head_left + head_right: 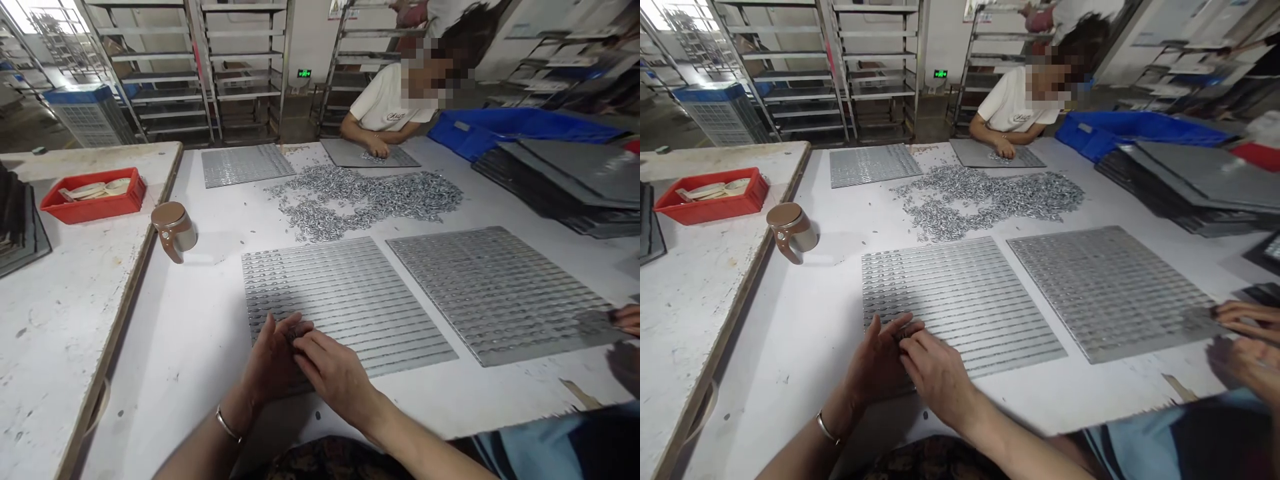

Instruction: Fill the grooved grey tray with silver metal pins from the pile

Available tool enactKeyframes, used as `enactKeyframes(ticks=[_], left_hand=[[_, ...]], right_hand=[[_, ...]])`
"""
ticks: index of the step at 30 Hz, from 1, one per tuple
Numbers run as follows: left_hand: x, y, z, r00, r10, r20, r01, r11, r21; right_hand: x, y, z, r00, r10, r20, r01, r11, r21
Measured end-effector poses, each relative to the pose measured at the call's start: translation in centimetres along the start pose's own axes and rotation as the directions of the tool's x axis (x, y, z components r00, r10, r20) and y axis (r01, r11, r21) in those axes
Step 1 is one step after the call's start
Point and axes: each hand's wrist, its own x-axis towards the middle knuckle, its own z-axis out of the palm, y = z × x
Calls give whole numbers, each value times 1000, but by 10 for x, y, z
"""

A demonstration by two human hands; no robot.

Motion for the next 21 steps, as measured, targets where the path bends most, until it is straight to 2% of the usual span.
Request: enactKeyframes(ticks=[4, 9, 11, 14, 16, 18, 21], left_hand=[[-1, -4, 2, 1000, -3, -21, 5, 998, 69], [0, -6, 4, 997, -3, -79, 11, 994, 110], [1, -6, 2, 991, 35, -126, -6, 974, 228], [-1, -2, -2, 976, 161, -147, -52, 829, 557], [-3, 0, -3, 980, 168, -108, -43, 708, 705], [-5, 2, -2, 987, 137, -86, -23, 646, 763], [-6, 1, 0, 986, 138, -89, -17, 624, 781]], right_hand=[[1, 3, 2, 994, 63, 89, -63, 998, -8], [0, 6, -7, 983, 146, 112, -164, 971, 172], [-1, 7, -10, 972, 195, 130, -222, 945, 241], [-5, 10, -13, 940, 294, 172, -334, 894, 300], [-7, 12, -14, 915, 354, 194, -400, 860, 316], [-8, 13, -13, 900, 387, 200, -434, 836, 336], [-8, 12, -10, 893, 412, 181, -450, 808, 381]])
